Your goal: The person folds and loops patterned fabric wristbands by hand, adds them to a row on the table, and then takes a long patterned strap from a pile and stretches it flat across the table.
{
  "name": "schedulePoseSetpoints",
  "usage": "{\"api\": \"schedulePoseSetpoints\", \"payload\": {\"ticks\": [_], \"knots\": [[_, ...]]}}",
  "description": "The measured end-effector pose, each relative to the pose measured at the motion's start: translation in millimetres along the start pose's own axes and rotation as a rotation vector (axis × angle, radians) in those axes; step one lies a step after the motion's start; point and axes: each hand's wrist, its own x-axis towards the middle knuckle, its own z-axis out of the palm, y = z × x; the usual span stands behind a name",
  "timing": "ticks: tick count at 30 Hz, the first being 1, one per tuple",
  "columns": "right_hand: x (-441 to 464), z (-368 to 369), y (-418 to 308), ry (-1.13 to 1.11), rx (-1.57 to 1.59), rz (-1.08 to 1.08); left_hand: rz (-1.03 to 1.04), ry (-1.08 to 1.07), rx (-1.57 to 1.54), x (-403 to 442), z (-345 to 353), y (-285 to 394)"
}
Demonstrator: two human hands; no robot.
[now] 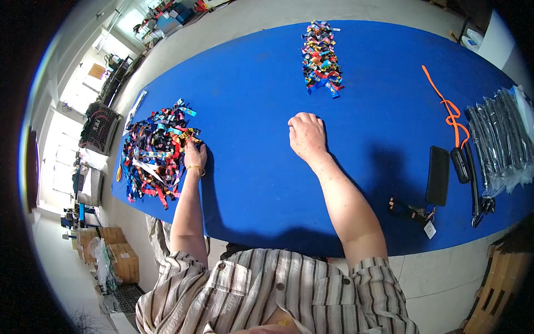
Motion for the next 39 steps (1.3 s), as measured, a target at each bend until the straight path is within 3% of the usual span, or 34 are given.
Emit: {"api": "schedulePoseSetpoints", "payload": {"ticks": [28, 37, 39], "knots": [[0, 2, 2, 0.007, -0.007, -0.007, 0.087, -0.046, 0.032, 9, 10, -9], [1, 4, 3, 0.043, -0.064, -0.095, -0.094, -0.251, 0.1, 2, -26, 31], [3, 8, 5, 0.032, -0.027, -0.1, 0.033, -0.117, 0.136, 15, 20, -8]]}}
